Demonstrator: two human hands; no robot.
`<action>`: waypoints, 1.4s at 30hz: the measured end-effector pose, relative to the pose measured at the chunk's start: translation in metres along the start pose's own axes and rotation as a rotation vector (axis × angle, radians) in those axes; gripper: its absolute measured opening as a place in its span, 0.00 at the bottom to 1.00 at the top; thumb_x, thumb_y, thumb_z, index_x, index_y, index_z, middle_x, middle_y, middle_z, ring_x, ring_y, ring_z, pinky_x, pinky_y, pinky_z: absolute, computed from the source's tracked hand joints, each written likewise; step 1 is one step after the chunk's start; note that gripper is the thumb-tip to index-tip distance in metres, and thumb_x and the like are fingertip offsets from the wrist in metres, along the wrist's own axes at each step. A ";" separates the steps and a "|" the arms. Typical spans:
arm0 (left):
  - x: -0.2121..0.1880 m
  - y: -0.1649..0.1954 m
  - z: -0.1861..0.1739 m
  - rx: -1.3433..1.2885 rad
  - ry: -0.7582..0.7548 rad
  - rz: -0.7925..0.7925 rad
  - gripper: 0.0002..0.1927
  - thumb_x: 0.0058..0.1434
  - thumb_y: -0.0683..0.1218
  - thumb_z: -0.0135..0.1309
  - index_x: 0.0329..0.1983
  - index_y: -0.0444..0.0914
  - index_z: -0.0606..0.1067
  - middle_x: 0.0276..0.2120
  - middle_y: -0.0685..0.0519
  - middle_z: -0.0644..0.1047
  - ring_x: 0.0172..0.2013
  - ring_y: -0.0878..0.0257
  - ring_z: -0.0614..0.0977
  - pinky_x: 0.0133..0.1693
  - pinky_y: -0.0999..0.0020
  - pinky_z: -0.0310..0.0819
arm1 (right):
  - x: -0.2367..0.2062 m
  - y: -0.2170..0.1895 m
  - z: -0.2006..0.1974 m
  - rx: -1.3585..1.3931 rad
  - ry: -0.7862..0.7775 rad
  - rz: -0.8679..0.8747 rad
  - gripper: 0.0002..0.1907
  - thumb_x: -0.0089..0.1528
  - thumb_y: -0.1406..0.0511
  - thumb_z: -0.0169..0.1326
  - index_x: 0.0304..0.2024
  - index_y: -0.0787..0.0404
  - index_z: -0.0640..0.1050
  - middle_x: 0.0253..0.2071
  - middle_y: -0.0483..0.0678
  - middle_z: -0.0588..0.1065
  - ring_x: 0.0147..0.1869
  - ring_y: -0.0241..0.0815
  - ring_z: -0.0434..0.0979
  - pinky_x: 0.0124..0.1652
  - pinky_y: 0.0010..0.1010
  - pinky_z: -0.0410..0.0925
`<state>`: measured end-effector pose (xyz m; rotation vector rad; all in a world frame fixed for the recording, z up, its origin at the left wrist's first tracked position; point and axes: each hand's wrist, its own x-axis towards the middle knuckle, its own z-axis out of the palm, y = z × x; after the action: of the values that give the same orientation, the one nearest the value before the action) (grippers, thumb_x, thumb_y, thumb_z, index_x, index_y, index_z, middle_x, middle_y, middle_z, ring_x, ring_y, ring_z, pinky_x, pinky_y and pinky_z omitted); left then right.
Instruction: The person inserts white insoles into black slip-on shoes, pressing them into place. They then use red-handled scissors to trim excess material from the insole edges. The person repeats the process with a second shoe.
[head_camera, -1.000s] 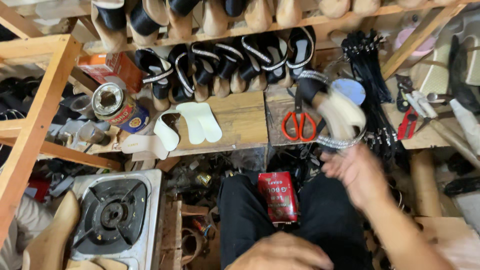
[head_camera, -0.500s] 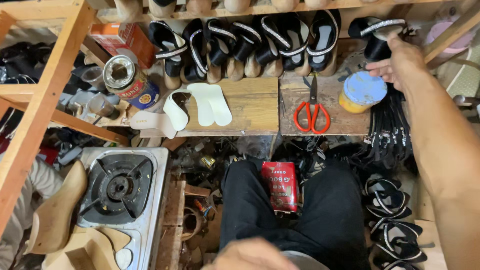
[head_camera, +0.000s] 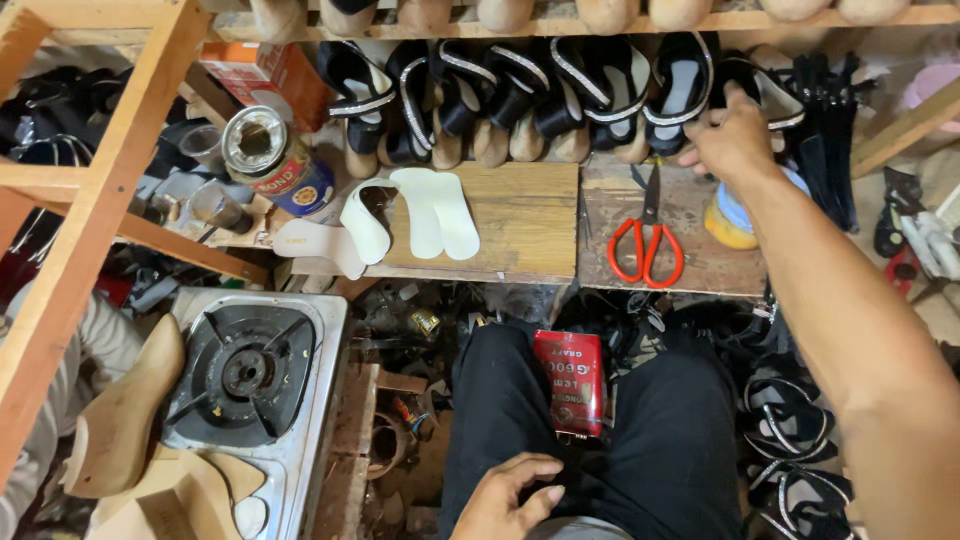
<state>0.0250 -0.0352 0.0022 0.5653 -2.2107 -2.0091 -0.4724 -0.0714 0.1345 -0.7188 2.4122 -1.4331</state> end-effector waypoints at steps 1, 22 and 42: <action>0.000 0.004 -0.001 0.047 -0.014 0.027 0.16 0.64 0.45 0.58 0.52 0.32 0.77 0.51 0.46 0.81 0.53 0.54 0.83 0.55 0.64 0.75 | 0.003 -0.003 0.006 0.050 0.004 0.055 0.41 0.63 0.73 0.54 0.74 0.61 0.50 0.51 0.55 0.78 0.29 0.47 0.82 0.21 0.32 0.71; 0.077 0.039 0.016 -0.396 0.093 0.217 0.37 0.62 0.43 0.58 0.72 0.35 0.56 0.64 0.48 0.65 0.64 0.59 0.69 0.62 0.65 0.67 | -0.347 0.075 0.082 0.817 0.053 0.083 0.37 0.63 0.73 0.56 0.74 0.61 0.61 0.50 0.46 0.72 0.37 0.32 0.72 0.30 0.22 0.67; 0.069 0.006 -0.107 0.521 0.067 0.298 0.15 0.63 0.45 0.58 0.52 0.36 0.79 0.47 0.43 0.81 0.50 0.45 0.81 0.54 0.56 0.74 | -0.412 0.149 0.027 0.430 -0.179 -0.128 0.14 0.71 0.66 0.50 0.30 0.66 0.74 0.29 0.50 0.76 0.31 0.36 0.77 0.34 0.24 0.70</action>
<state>-0.0062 -0.1591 0.0099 0.3079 -2.5932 -1.2559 -0.1536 0.1843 -0.0252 -0.8570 1.8637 -1.7732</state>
